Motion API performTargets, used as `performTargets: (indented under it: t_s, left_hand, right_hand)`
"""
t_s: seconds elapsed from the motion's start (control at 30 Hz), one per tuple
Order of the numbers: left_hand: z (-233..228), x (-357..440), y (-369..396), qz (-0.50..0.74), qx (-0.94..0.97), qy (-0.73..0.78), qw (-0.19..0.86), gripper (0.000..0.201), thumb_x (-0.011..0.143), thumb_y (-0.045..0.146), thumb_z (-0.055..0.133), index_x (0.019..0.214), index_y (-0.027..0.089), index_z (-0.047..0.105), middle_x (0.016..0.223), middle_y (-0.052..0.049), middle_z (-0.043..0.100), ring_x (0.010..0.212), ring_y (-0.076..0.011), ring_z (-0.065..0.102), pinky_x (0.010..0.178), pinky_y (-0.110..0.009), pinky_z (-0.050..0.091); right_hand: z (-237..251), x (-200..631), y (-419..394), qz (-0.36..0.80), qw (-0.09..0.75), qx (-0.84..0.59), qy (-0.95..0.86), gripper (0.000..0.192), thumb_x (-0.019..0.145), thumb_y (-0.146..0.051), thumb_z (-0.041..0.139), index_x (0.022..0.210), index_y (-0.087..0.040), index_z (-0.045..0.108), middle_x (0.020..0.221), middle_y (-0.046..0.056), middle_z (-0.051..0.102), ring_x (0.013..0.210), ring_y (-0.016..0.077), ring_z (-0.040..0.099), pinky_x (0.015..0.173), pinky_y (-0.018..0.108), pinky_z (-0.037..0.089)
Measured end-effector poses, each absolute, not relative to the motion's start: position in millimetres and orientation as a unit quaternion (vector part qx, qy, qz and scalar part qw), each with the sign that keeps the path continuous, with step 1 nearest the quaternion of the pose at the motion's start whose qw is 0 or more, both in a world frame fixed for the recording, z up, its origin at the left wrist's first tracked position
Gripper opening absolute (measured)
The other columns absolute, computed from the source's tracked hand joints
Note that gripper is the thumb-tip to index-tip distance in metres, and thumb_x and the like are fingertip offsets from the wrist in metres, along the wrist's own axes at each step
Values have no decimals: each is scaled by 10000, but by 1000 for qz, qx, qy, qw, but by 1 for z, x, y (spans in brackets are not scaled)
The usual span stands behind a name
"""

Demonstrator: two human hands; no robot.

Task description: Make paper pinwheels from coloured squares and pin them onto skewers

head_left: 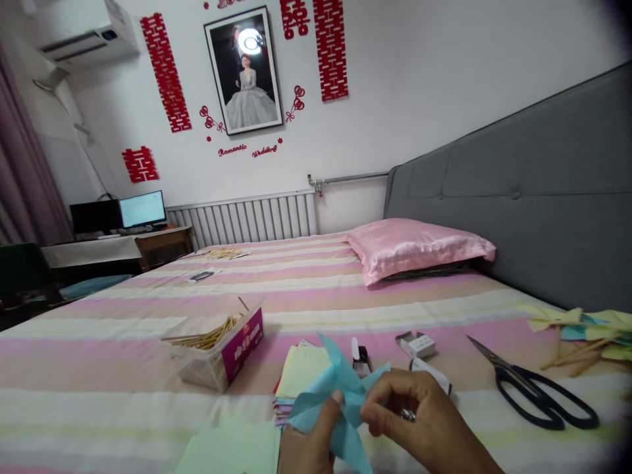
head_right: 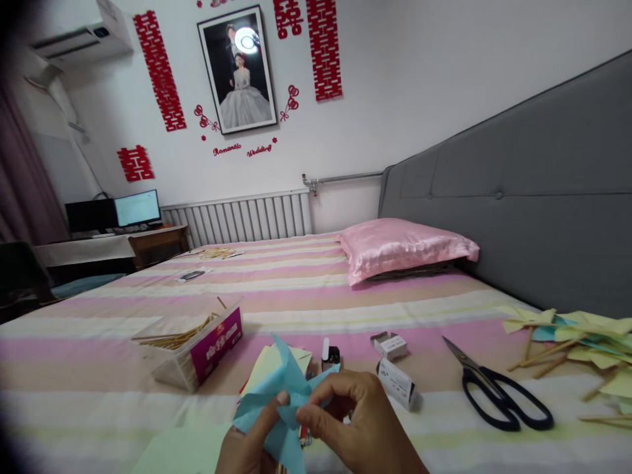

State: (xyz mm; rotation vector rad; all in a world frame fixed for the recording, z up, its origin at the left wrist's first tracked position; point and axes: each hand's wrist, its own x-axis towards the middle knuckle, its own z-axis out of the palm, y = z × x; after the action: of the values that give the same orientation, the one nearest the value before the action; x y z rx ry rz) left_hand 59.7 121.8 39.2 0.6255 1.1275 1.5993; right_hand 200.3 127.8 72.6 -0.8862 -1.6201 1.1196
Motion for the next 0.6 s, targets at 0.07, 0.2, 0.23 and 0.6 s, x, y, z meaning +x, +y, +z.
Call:
performTargets:
  t_s: [0.07, 0.2, 0.23, 0.6]
  left_hand:
    - [40, 60, 121, 659, 286, 493, 492, 194, 488, 236, 785, 632, 130, 709, 632, -73, 732, 719, -283, 678, 689, -348, 514]
    - [40, 62, 120, 667, 288, 503, 468, 269, 478, 254, 793, 712, 139, 728, 702, -86, 747, 814, -308, 669, 748, -377, 508]
    - [40, 63, 120, 671, 288, 499, 467, 284, 476, 259, 795, 726, 140, 732, 713, -90, 749, 833, -314, 666, 761, -387, 505]
    - [64, 71, 108, 629, 356, 586, 366, 247, 498, 354, 759, 623, 141, 741, 668, -94, 756, 733, -321, 672, 663, -357, 521]
  right_hand:
    - [72, 198, 128, 470, 486, -367, -639, 131, 700, -239, 683, 599, -162, 648, 559, -3, 650, 546, 133, 611, 528, 191, 459]
    - [70, 196, 128, 446, 502, -385, -633, 185, 737, -293, 639, 610, -160, 615, 573, -2, 618, 549, 136, 595, 535, 208, 460]
    - [70, 196, 129, 442, 503, -388, -634, 193, 746, -299, 627, 612, -162, 608, 578, -2, 615, 546, 134, 588, 530, 208, 454]
    - [64, 194, 134, 376, 501, -437, -646, 184, 723, -275, 615, 581, -178, 551, 599, 1, 585, 528, 134, 521, 493, 227, 410]
